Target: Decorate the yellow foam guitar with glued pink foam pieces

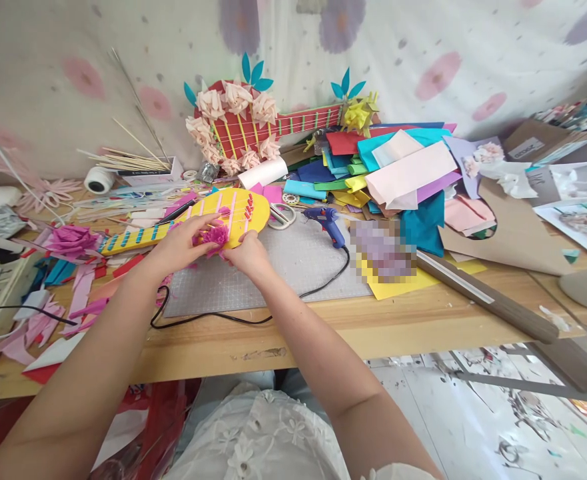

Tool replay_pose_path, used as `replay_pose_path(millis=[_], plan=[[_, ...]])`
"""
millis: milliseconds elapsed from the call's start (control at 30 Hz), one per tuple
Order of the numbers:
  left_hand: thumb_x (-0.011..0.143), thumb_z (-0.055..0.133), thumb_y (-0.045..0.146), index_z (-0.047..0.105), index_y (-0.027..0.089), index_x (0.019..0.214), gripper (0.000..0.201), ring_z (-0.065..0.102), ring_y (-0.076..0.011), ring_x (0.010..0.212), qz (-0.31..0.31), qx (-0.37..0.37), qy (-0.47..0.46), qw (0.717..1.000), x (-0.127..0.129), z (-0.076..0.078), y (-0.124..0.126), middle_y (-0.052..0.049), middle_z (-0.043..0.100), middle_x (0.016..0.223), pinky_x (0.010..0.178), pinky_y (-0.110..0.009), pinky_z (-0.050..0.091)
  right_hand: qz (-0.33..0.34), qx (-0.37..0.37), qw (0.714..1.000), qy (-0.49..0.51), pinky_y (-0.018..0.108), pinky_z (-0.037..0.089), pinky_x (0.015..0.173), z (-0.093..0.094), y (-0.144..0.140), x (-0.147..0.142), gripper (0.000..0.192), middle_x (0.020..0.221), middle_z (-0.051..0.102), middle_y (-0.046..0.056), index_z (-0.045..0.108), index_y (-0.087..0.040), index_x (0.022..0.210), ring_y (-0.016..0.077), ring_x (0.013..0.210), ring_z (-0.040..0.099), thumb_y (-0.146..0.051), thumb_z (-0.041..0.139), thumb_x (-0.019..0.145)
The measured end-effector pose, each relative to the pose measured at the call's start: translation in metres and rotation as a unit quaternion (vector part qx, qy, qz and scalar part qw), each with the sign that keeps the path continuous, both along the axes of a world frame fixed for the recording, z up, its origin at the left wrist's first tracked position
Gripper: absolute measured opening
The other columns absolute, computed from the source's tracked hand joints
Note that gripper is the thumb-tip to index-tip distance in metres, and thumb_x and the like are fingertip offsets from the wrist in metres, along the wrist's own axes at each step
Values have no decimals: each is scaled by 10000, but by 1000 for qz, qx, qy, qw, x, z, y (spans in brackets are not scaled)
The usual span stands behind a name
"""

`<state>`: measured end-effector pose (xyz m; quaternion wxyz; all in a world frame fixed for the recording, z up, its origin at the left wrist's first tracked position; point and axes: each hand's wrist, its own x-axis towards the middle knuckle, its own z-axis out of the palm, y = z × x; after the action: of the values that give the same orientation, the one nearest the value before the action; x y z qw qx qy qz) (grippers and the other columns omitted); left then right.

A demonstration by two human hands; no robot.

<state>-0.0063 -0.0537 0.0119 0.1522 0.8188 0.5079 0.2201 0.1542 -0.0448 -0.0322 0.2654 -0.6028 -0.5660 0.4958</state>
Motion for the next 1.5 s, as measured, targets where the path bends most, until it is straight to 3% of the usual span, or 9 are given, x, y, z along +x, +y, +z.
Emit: replay_pose_path(millis=[300, 533, 933, 1167, 1300, 1400, 1500], plan=[[794, 557, 294, 441, 234, 1300, 523, 523, -202, 1130, 3, 8, -1, 1000, 0, 0, 0, -58, 574, 1222, 972, -387, 408, -17, 8, 1000, 3, 214, 354, 428, 2, -1, -2, 470, 627, 667, -19, 281, -230, 850, 161, 571, 641, -280, 669, 588], [799, 547, 263, 423, 219, 1317, 534, 502, -198, 1168, 1, 19, 5, 1000, -2, -3, -2, -68, 544, 1268, 1000, -374, 392, -5, 27, 997, 76, 200, 355, 418, 0, -4, 0, 346, 694, 697, -15, 287, -234, 849, 122, 529, 632, -316, 589, 702], [793, 532, 256, 413, 225, 1320, 541, 489, -199, 1192, -6, 19, 7, 1000, -1, -2, -6, -69, 522, 1297, 1021, -374, 380, -25, 12, 996, 90, 169, 368, 354, 5, -9, 5, 241, 730, 695, -6, 321, -233, 853, 118, 528, 636, -193, 525, 731], [700, 645, 288, 295, 200, 1373, 764, 382, -261, 1276, -11, 71, 22, 997, 8, -9, -15, -126, 426, 1369, 1046, -453, 334, -24, 10, 992, 123, 169, 383, 350, 10, -12, 2, 221, 754, 694, 7, 332, -230, 838, 135, 572, 657, -193, 520, 730], [707, 631, 245, 256, 216, 1386, 776, 360, -271, 1285, 5, 98, 16, 995, 14, -18, -14, -133, 394, 1392, 1048, -491, 315, -20, 14, 993, 117, 172, 390, 379, 11, -11, 2, 211, 766, 686, 3, 347, -226, 841, 132, 593, 659, -189, 521, 727], [702, 602, 173, 243, 229, 1391, 779, 359, -270, 1288, 13, 101, 15, 995, 16, -20, -10, -119, 394, 1397, 1048, -491, 316, -16, 42, 995, 84, 193, 408, 440, 11, -11, 5, 198, 736, 671, -16, 357, -227, 836, 130, 593, 648, -204, 520, 725], [681, 587, 128, 243, 209, 1393, 794, 352, -264, 1293, 14, 98, 26, 995, 17, -19, -9, -113, 395, 1398, 1058, -467, 319, -13, 126, 992, 11, 232, 429, 551, 13, -13, 8, 158, 706, 648, -29, 370, -229, 818, 134, 622, 631, -212, 500, 729]])
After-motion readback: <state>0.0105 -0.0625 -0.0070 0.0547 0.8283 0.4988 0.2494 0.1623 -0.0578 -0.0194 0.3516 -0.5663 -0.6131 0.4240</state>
